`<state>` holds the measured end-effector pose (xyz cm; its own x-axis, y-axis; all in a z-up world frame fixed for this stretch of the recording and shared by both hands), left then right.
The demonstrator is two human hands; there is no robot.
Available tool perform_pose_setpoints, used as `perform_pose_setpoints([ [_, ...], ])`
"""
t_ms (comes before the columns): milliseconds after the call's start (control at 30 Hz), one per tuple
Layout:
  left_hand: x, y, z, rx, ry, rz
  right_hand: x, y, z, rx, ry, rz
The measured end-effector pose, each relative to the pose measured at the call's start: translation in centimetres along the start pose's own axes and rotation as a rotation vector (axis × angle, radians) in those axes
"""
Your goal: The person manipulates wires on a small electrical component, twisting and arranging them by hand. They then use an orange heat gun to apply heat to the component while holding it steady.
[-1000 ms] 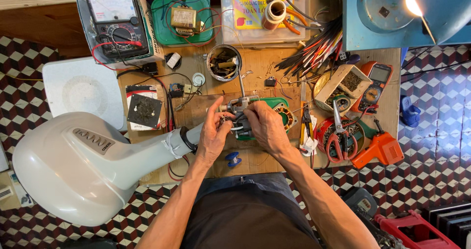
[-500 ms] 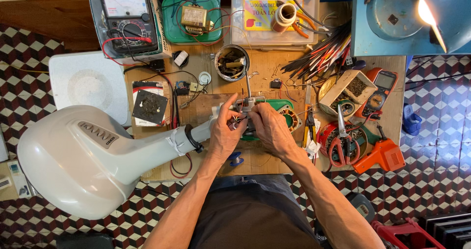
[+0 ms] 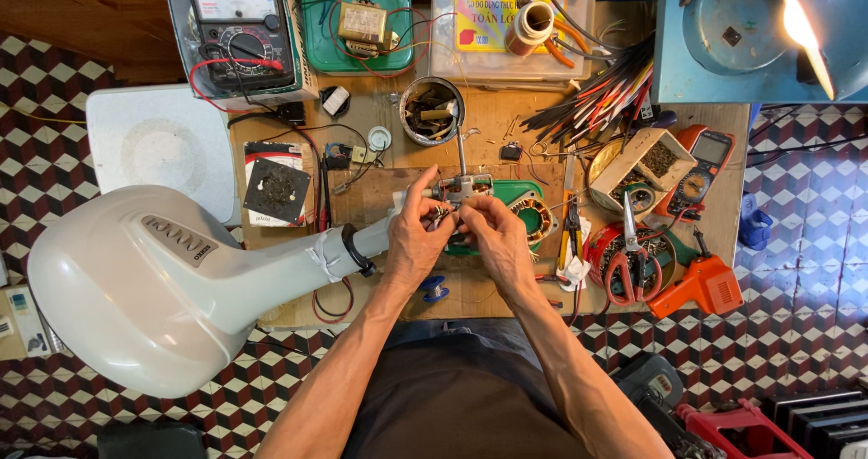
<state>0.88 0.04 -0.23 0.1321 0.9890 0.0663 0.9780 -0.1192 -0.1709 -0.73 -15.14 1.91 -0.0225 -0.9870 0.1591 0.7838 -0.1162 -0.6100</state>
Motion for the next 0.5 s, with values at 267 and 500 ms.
perform_pose_setpoints([
  [267, -0.1, 0.0, 0.1, 0.013, 0.018, -0.006, -0.3, 0.2, 1.0, 0.122, -0.315, -0.161],
  [500, -0.2, -0.1, -0.2, 0.039, 0.014, -0.001, -0.5, 0.5, 2.0, 0.412, -0.578, -0.263],
])
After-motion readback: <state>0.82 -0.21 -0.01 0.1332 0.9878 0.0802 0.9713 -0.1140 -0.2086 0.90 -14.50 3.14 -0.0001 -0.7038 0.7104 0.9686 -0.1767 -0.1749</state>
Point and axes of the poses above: each hand's wrist, its own y-axis towards the middle knuckle, its own x-axis out of the back of the hand, z = x × y, the point moved 1 cm from there along y, towards the middle knuckle, and after that the axes turned 11 degrees about -y, right-handed, at the moved point
